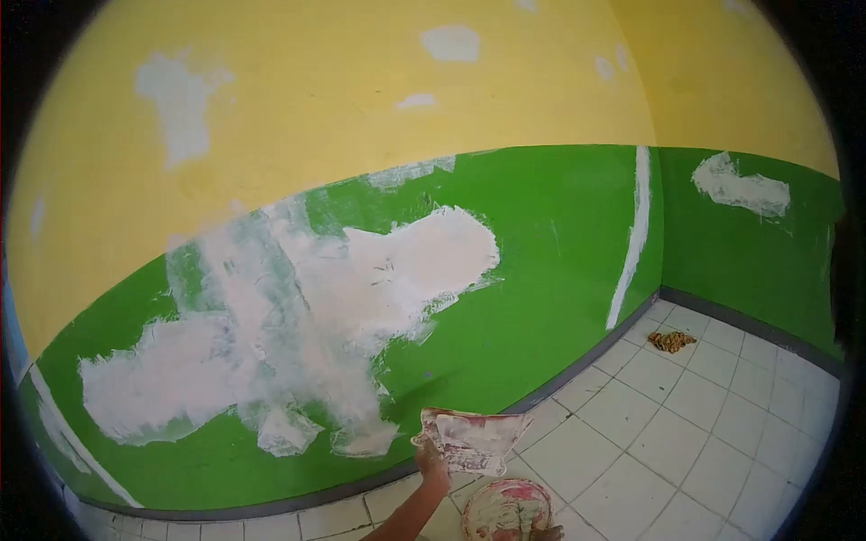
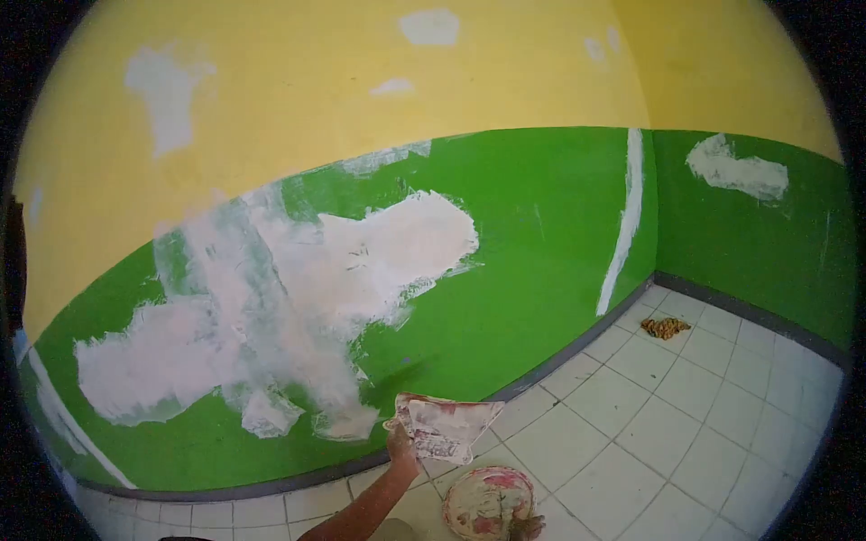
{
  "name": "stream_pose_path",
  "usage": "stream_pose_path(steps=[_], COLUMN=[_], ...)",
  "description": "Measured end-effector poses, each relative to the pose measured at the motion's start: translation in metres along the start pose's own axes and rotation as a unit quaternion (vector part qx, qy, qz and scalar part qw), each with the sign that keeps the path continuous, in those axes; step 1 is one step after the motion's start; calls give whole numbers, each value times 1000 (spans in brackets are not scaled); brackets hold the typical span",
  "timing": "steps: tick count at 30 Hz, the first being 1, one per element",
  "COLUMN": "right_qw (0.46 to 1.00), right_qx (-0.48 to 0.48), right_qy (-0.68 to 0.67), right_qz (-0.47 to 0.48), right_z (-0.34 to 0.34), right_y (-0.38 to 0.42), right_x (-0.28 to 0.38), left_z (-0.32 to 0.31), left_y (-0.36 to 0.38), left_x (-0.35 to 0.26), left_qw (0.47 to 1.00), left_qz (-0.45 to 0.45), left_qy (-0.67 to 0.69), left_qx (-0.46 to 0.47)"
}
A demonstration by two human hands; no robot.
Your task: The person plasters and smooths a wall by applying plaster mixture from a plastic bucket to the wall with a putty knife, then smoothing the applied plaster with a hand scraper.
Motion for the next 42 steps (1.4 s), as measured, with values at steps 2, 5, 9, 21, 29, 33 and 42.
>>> stream_pose_path(steps=[2,5,9,21,29,33,42], right_qw=[1000,998,992,574,521,526,485], right_qx=[19,48,93,230,126,161,87], right_qy=[-6,-17,-35,-709,-794,-814,-852], right_qz=[12,34,81,-340,-285,-187,-178], right_z=[-11,-22,-32,-23,119,169,224], right_y=[-3,-8,-12,-40,-120,-167,-246], right_x=[-2,-3,-11,-8,35,27,21], left_z=[-7,-12,-11,-58,-98,-125,-198], left_y=[31,34,32,109,136,164,170], left_x=[-20,-15,-13,-37,-22,-10,21], left_qw=[1000,999,998,991,991,977,980], left_qz=[1,6,-18,3,51,44,74], left_qy=[24,45,-53,44,9,97,75], left_qx=[5,17,-24,123,122,185,169])
Point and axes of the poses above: each hand's wrist, its own y-axis away from the middle knuckle, its own z-axis out of the back of the hand, x = y × z, the point moved 4 cm from there along -y, towards the middle knuckle, and after that the axes turned 14 degrees about -x, right-handed, at the moved point
